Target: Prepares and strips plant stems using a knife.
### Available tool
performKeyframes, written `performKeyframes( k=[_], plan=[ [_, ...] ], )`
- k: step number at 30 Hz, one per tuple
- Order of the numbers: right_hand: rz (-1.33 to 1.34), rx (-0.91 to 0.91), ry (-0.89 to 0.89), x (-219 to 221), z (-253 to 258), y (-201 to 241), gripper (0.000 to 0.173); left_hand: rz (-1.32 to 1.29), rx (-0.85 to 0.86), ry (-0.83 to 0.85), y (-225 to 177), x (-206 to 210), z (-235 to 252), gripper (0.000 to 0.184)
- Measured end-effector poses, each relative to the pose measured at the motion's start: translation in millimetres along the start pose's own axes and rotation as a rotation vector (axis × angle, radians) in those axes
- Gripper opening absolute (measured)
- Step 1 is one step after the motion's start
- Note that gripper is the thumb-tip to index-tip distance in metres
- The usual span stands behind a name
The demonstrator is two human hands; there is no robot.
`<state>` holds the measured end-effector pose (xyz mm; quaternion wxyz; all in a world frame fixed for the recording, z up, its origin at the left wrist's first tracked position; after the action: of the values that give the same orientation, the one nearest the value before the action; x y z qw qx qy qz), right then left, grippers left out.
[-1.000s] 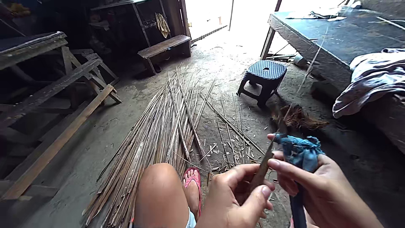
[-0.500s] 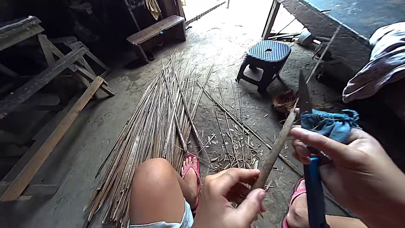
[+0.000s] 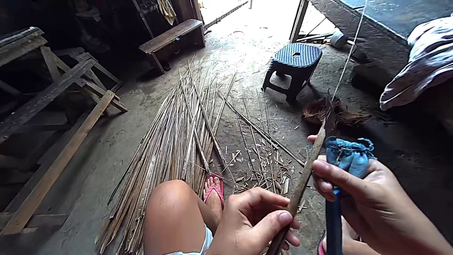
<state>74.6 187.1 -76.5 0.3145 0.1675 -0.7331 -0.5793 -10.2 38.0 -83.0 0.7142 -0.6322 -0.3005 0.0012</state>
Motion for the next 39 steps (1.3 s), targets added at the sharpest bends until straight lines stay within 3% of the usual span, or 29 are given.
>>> performKeyframes(
  k=[4,8,11,14,16,20,23,25,29,31,33,36,39],
  plan=[
    [0.019,0.012,-0.015,0,-1,-6,0.027,0.333,0.183,0.042,-10,8,-1,0.039],
    [-0.022,-0.007,-0.008,2,-4,-4,0.026,0.611,0.351,0.039,-16,14,-2,0.044],
    [-0.076,-0.059,0.050,9,-6,-2,0.018,0.792,0.352,0.014,-19,16,1,0.047],
    [-0.097,-0.117,0.077,14,-6,-2,0.029,0.849,0.341,0.031,-23,19,6,0.050],
    [-0.086,-0.124,0.067,17,-5,-1,0.034,0.890,0.363,0.014,-28,21,11,0.043],
    [-0.047,-0.164,0.128,20,-4,8,0.029,1.007,0.483,-0.052,-38,22,17,0.021],
    [-0.127,-0.230,0.136,21,-5,15,0.023,1.067,0.431,-0.070,-43,22,23,0.013],
    [-0.177,-0.235,0.105,20,-5,16,0.025,0.976,0.261,-0.037,-44,23,32,0.019],
    [-0.231,-0.221,0.014,18,-4,20,0.028,0.557,-0.095,0.025,-35,25,57,0.044],
    [-0.204,-0.177,-0.018,17,-2,22,0.028,0.436,-0.123,-0.023,-29,27,64,0.040],
    [-0.166,-0.117,0.002,16,1,21,0.029,0.336,-0.085,-0.028,-26,26,67,0.024],
    [-0.122,-0.069,0.132,19,3,15,0.026,0.188,-0.121,0.032,-23,25,68,0.009],
    [-0.025,-0.003,0.352,19,7,5,0.015,0.020,-0.147,0.090,-23,24,72,0.008]
  ],
)
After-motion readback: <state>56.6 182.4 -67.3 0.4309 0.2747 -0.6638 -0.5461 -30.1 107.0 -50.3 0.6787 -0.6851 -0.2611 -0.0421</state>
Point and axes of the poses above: each hand's wrist, its own z-axis towards the middle knuckle, its own x-axis out of the palm, y = z × x, the point moved 7 cm from there along z, towards the middle knuckle, and after that the axes turned 9 degrees about -z, right-handed, at the moved point
